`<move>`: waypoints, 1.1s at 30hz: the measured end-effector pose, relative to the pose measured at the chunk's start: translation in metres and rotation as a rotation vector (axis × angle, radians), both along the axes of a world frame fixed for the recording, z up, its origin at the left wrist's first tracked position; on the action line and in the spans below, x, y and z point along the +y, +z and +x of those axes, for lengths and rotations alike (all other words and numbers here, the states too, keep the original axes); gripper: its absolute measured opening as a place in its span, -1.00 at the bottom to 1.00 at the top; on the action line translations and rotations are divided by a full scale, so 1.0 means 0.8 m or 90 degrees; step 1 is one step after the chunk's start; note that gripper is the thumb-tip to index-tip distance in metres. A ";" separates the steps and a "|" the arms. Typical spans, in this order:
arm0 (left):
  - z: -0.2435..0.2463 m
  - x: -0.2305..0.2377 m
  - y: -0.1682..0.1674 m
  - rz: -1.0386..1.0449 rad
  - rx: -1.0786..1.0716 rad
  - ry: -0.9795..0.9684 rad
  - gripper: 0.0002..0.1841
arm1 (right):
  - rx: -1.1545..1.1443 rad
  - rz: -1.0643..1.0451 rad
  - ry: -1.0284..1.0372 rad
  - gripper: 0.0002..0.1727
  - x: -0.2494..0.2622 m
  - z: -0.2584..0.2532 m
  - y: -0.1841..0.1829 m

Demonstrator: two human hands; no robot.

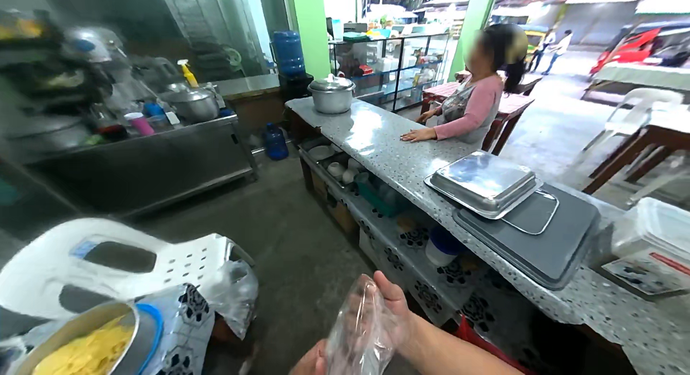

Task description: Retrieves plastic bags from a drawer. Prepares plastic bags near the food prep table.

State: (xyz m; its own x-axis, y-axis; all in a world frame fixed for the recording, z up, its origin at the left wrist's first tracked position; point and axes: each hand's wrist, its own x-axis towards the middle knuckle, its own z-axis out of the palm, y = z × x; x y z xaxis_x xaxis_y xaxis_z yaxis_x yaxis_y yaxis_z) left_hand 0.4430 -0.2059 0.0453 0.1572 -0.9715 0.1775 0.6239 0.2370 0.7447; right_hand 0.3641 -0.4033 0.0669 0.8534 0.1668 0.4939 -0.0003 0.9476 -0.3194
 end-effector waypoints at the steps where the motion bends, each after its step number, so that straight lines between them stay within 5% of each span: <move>1: 0.008 -0.005 -0.019 -0.063 0.039 -0.004 -0.64 | 0.018 -0.003 0.016 -0.51 0.001 -0.002 -0.005; 3: 0.017 -0.022 -0.010 -0.153 0.159 0.085 -0.66 | 0.074 -0.017 0.054 -0.39 0.003 -0.007 -0.014; 6: 0.025 -0.034 0.025 -0.112 0.205 0.348 -0.65 | 0.154 -0.071 0.155 -0.22 0.009 -0.009 -0.032; 9: 0.018 -0.024 0.004 -0.108 0.283 0.325 -0.57 | 0.171 -0.092 0.258 -0.12 0.019 -0.011 -0.058; 14: -0.026 0.013 -0.051 -0.163 0.321 0.186 -0.61 | 0.172 -0.125 0.213 -0.40 0.025 0.021 -0.031; 18: -0.086 0.071 -0.038 0.037 0.402 0.318 -0.81 | 0.130 -0.001 0.363 -0.62 0.060 0.079 -0.046; 20: -0.082 0.093 -0.050 -0.091 0.336 0.337 -0.83 | 0.150 -0.001 0.409 -0.60 0.090 0.079 -0.052; 25: -0.039 0.162 -0.041 -0.253 0.250 0.561 -0.65 | 0.205 -0.106 0.556 -0.20 0.165 0.059 -0.072; 28: -0.047 0.199 -0.030 -0.288 0.278 0.580 -0.60 | 0.203 -0.151 0.670 -0.34 0.215 0.055 -0.060; 30: -0.062 0.228 -0.034 -0.247 0.273 0.560 -0.57 | 0.241 -0.283 0.639 -0.56 0.234 0.061 -0.016; 33: -0.074 0.276 -0.039 -0.155 0.248 0.448 -0.72 | 0.128 -0.249 0.546 -0.59 0.262 0.081 0.000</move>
